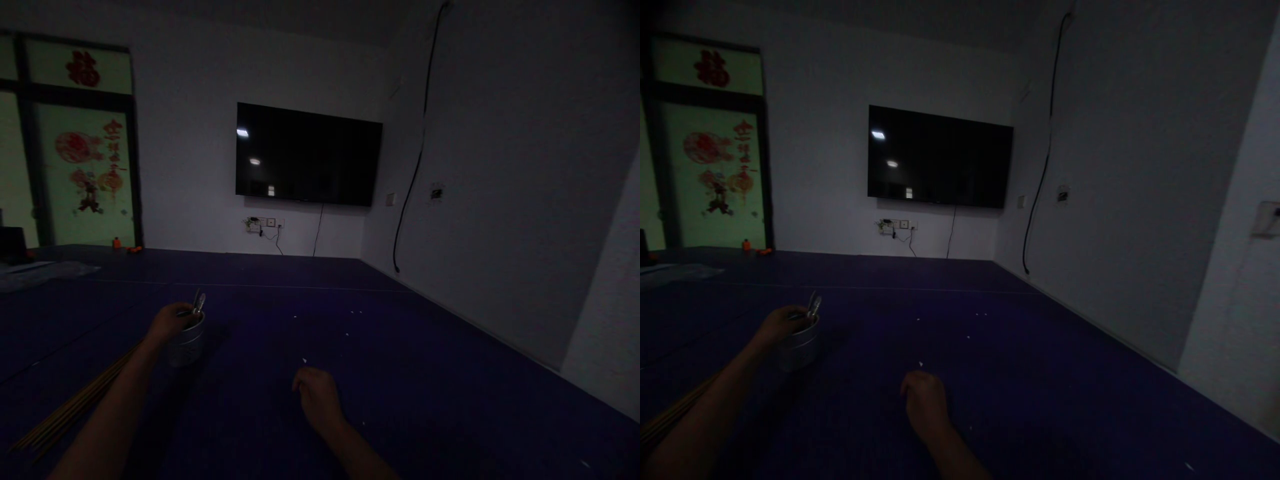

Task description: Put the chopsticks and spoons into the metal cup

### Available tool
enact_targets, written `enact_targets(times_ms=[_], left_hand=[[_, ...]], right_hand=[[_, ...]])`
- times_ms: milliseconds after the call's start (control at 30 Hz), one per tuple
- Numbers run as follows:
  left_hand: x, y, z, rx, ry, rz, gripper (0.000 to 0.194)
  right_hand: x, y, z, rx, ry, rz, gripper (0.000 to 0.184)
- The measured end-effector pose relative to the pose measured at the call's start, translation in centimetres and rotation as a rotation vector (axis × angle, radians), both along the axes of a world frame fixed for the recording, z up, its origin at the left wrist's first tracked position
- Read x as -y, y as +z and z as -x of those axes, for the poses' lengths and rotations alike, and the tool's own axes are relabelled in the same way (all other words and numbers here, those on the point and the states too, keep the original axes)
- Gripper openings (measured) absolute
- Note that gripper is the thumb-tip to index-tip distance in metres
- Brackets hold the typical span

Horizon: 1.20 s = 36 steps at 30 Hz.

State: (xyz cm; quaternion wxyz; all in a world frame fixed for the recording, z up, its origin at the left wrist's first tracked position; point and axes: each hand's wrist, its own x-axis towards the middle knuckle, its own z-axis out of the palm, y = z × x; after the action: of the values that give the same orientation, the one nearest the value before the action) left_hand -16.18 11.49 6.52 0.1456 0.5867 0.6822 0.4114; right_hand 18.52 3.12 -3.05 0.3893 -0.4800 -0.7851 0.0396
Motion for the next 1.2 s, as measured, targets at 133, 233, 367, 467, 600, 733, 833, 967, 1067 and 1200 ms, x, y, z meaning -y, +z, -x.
enact_targets(times_ms=[133, 233, 367, 467, 600, 733, 833, 967, 1067, 1200], left_hand=[[-0.14, -0.03, 0.13, 0.006, -0.015, 0.015, 0.026], [-0.3, -0.04, 0.26, 0.003, -0.003, 0.027, 0.026], [-0.45, 0.12, 0.43, -0.034, -0.037, 0.034, 0.026], [-0.47, 0.3, 0.51, -0.088, -0.044, 0.092, 0.026], [-0.37, 0.29, 0.51, -0.053, -0.071, 0.142, 0.026], [-0.21, 0.11, 0.5, -0.011, -0.109, 0.131, 0.026], [-0.08, 0.11, 0.45, -0.035, -0.099, 0.126, 0.025], [0.1, 0.26, 0.35, -0.042, -0.096, 0.103, 0.023], [0.15, 0.3, 0.4, -0.058, -0.083, 0.093, 0.023], [0.24, 0.36, 0.53, -0.024, -0.078, 0.072, 0.021]], right_hand=[[-0.04, -0.01, -0.04, 0.015, -0.002, 0.001, 0.032], [0.01, 0.05, -0.05, 0.009, -0.006, -0.011, 0.031], [0.03, 0.07, -0.06, 0.006, -0.006, -0.022, 0.03], [-0.04, 0.01, -0.07, 0.008, -0.005, -0.023, 0.03], [-0.14, -0.04, -0.05, 0.006, -0.006, -0.024, 0.03], [-0.15, -0.09, -0.09, 0.006, 0.007, -0.024, 0.031], [-0.11, -0.06, -0.15, 0.012, 0.009, -0.022, 0.031], [0.02, 0.12, -0.18, 0.019, 0.006, -0.017, 0.031], [0.08, 0.18, -0.13, 0.012, 0.013, -0.01, 0.032], [0.0, -0.02, -0.05, 0.005, -0.008, -0.004, 0.032]])
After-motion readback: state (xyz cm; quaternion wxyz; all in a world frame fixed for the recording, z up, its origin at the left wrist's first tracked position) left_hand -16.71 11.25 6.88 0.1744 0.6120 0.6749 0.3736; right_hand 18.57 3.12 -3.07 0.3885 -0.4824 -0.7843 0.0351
